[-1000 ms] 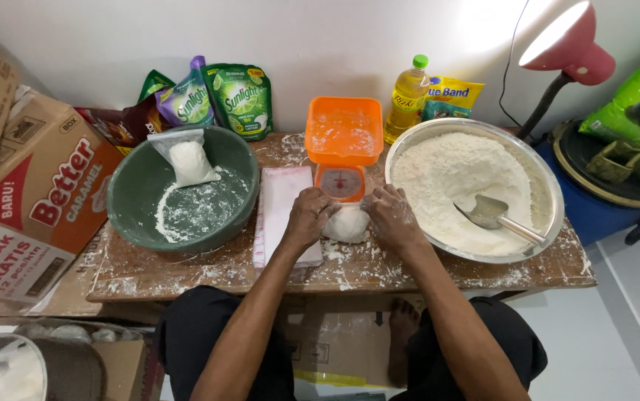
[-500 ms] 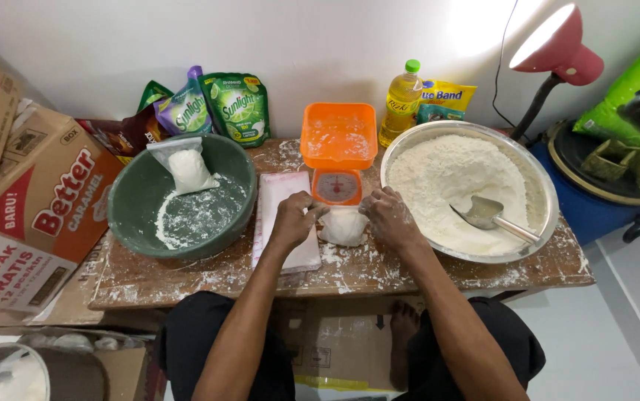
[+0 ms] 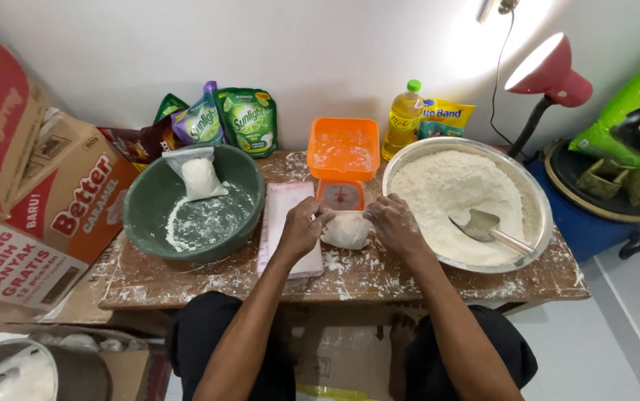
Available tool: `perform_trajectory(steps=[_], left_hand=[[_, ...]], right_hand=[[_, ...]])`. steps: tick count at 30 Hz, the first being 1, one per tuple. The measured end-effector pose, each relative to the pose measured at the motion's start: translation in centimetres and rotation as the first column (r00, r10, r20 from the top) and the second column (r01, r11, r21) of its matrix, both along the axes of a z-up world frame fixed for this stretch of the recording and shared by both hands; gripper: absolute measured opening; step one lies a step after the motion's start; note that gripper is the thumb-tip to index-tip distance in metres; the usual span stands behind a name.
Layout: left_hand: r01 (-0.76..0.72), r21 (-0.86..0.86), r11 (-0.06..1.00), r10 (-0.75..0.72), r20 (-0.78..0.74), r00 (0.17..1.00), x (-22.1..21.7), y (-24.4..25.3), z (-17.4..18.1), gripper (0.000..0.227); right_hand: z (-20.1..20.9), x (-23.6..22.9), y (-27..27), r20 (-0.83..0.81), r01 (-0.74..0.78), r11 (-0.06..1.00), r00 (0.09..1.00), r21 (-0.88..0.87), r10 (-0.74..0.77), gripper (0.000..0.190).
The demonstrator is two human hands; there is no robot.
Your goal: Weighing and bagging white powder from a large bowl into small plastic bags using a scoop and a scale.
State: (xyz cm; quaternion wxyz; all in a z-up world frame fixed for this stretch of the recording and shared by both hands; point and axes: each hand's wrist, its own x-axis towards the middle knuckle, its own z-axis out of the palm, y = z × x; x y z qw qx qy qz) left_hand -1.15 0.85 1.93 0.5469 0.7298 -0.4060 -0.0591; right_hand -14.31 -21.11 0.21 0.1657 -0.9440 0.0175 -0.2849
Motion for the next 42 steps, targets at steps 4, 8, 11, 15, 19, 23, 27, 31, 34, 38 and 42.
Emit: perform_trajectory(steps=[4, 8, 11, 15, 19, 23, 27, 31, 34, 38, 42], left_hand=[[-0.009, -0.028, 1.0, 0.011, 0.085, 0.996, -0.6, 0.6, 2.7, 0.015], [-0.003, -0.024, 1.0, 0.006, 0.106, 0.994, -0.4, 1.8, 4.7, 0.018], [-0.02, -0.029, 0.999, 0.023, 0.106, 0.994, -0.4, 2.9, 6.2, 0.021], [-0.057, -0.032, 0.998, 0.059, 0.081, 0.995, -0.1, 4.5, 7.9, 0.021], [-0.079, 0.002, 0.997, 0.078, 0.108, 0.991, 1.2, 5.8, 8.6, 0.024], [-0.128, 0.005, 0.992, 0.128, 0.069, 0.989, 1.3, 7.7, 10.2, 0.027], [-0.167, -0.003, 0.986, 0.167, 0.025, 0.986, 1.1, 9.6, 12.0, 0.026], [-0.195, -0.043, 0.98, 0.198, 0.074, 0.977, 2.9, 11.1, 12.0, 0.022], [-0.213, -0.079, 0.974, 0.219, 0.084, 0.972, 3.6, 12.8, 12.7, 0.02], [-0.249, -0.084, 0.965, 0.256, 0.084, 0.963, 4.8, 15.1, 13.9, 0.017], [-0.312, -0.07, 0.948, 0.319, 0.157, 0.935, 6.8, 17.5, 14.1, 0.019]], right_hand=[[4.0, -1.1, 1.3, 0.019, -0.006, 1.0, 1.0, 0.006, 0.005, 0.022], [7.3, -1.3, 2.9, 0.019, 0.037, 0.991, 0.999, -0.127, -0.035, 0.019], [8.6, -0.8, 3.7, 0.032, 0.025, 0.992, 0.999, -0.121, -0.021, 0.019], [9.3, 0.4, 4.6, 0.064, 0.021, 0.988, 0.998, -0.153, -0.011, 0.019], [12.2, 0.9, 6.8, -0.045, 0.005, 0.994, 0.999, -0.109, -0.01, 0.021], [13.8, 1.9, 8.4, -0.099, -0.021, 0.994, 0.995, -0.109, 0.011, 0.024], [14.6, 3.5, 9.1, -0.129, -0.068, 0.989, 0.99, -0.129, 0.051, 0.025], [16.7, 5.0, 10.6, -0.129, -0.117, 0.983, 0.987, -0.144, 0.099, 0.026], [16.7, 7.4, 11.2, -0.138, -0.111, 0.979, 0.987, -0.169, 0.088, 0.025], [18.4, 9.5, 13.8, -0.2, -0.143, 0.971, 0.974, -0.19, 0.104, 0.024], [19.2, 12.4, 16.3, -0.202, -0.158, 0.945, 0.974, -0.285, 0.101, 0.022]])
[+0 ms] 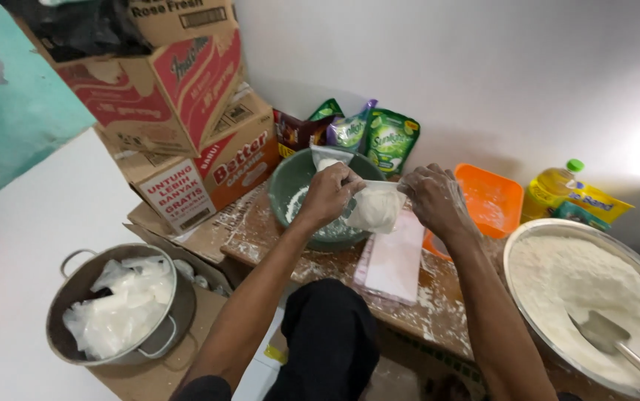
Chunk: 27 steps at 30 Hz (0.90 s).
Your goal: Weighing and bagging white powder from a large bowl into small plastic bags using a scoop and a scale.
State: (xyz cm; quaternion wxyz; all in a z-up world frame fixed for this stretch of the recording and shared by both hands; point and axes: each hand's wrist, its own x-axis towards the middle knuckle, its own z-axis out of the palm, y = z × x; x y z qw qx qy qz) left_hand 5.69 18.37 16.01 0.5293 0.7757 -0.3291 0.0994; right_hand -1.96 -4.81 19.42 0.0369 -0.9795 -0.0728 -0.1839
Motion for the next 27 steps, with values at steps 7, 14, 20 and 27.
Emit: perform_trajectory(steps=[7, 14, 20, 27], left_hand=[[-0.078, -0.019, 0.997, 0.076, -0.077, 0.994, 3.7, 3.7, -1.3, 0.016], [-0.194, 0.056, 0.979, 0.196, -0.032, 0.98, 7.1, 6.4, -4.3, 0.023], [-0.209, 0.068, 0.975, 0.213, -0.048, 0.976, 10.2, 7.8, -7.3, 0.02], [-0.28, 0.248, 0.928, 0.306, -0.071, 0.95, 13.5, 9.2, -10.8, 0.019]], right_hand=[[-2.0, 6.6, 2.5, 0.029, -0.124, 0.992, 0.992, 0.01, 0.124, 0.025], [-6.1, 13.0, 4.5, 0.008, -0.16, 0.987, 0.987, 0.01, 0.16, 0.026], [-7.7, 15.9, 7.0, -0.04, -0.153, 0.988, 0.987, -0.02, 0.153, 0.024], [-12.5, 20.8, 7.5, -0.089, -0.184, 0.98, 0.98, -0.075, 0.177, 0.022]])
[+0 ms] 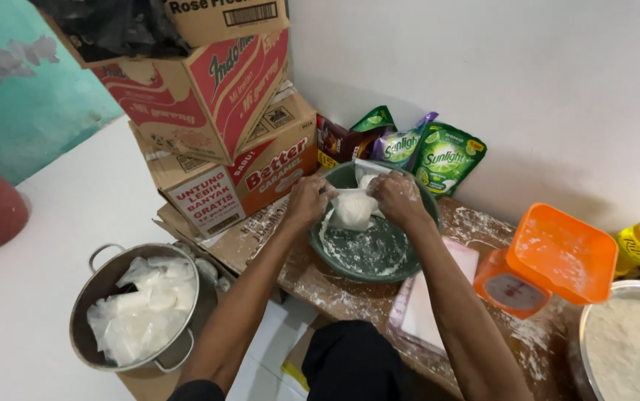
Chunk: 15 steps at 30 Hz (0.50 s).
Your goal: Weighing and bagging white powder from a large bowl into small plastic bags using a scoop and a scale.
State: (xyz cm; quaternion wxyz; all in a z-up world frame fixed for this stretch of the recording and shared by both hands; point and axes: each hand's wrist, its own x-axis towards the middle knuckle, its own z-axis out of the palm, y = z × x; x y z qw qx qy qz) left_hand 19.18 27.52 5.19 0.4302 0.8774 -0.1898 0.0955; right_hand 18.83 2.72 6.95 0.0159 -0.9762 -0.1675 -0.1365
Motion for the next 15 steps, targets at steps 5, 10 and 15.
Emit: perform_trajectory(steps=[5, 10, 15], left_hand=[[-0.028, 0.071, 0.997, 0.031, -0.04, 0.999, 3.3, 0.1, -2.2, 0.02], [-0.036, 0.211, 0.977, 0.034, 0.014, 0.999, 5.8, 0.0, -3.0, 0.021], [-0.073, 0.273, 0.959, 0.075, 0.003, 0.997, 9.7, -0.9, -5.8, 0.026]], right_hand=[[-2.7, 3.0, -0.2, -0.103, 0.021, 0.999, 0.995, 0.038, -0.017, 0.022], [-3.7, 5.2, -0.2, -0.202, 0.043, 0.995, 0.979, 0.094, -0.023, 0.021], [-4.6, 6.5, -0.7, -0.233, 0.102, 0.987, 0.97, 0.126, -0.07, 0.023]])
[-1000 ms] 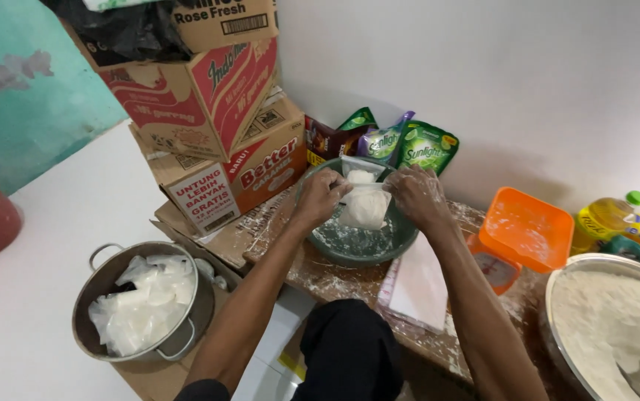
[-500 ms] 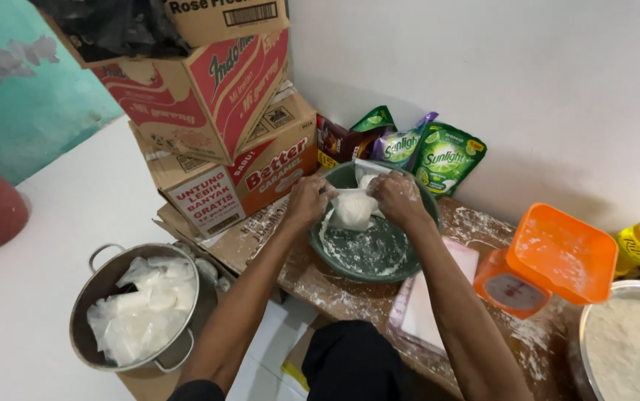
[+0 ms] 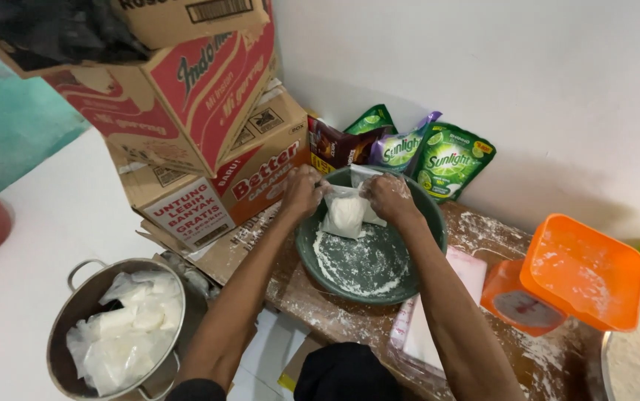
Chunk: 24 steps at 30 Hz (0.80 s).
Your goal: Weighing and bagging white powder from a large bowl into small plastic bags using a scoop and a scale.
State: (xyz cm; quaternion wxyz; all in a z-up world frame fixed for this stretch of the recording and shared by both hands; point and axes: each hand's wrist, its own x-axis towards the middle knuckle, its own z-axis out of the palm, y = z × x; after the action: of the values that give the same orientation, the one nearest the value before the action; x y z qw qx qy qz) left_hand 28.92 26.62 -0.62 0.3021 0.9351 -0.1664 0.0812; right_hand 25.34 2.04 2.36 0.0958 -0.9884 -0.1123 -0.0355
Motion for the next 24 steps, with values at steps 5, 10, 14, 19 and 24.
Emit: perform_trajectory(steps=[5, 10, 14, 19, 24], left_hand=[[0.022, -0.08, 0.997, -0.025, -0.038, 0.999, 0.6, 0.1, -1.5, 0.025], [0.012, -0.13, 0.991, -0.028, -0.119, 0.993, -0.3, 0.3, -1.0, 0.029], [0.017, -0.163, 0.987, -0.045, -0.173, 0.984, -1.3, 0.5, 0.0, 0.042], [0.038, -0.279, 0.96, -0.066, -0.09, 0.994, -3.2, 0.7, 1.4, 0.062], [0.07, -0.266, 0.961, -0.047, 0.09, 0.995, -4.1, 0.6, 2.0, 0.058]], right_hand=[[-0.8, -0.5, -0.2, -0.003, -0.01, 1.0, 1.0, -0.008, 0.01, 0.024], [-2.6, -0.9, 0.3, 0.007, -0.023, 0.998, 1.0, 0.062, 0.023, 0.03], [-1.3, -1.9, 0.7, 0.022, 0.024, 0.999, 0.999, 0.043, -0.025, 0.043], [1.3, -3.6, 0.7, 0.021, 0.045, 0.999, 0.999, 0.006, -0.046, 0.051], [4.6, -6.9, 0.9, 0.007, 0.073, 0.997, 0.997, 0.036, -0.074, 0.057]])
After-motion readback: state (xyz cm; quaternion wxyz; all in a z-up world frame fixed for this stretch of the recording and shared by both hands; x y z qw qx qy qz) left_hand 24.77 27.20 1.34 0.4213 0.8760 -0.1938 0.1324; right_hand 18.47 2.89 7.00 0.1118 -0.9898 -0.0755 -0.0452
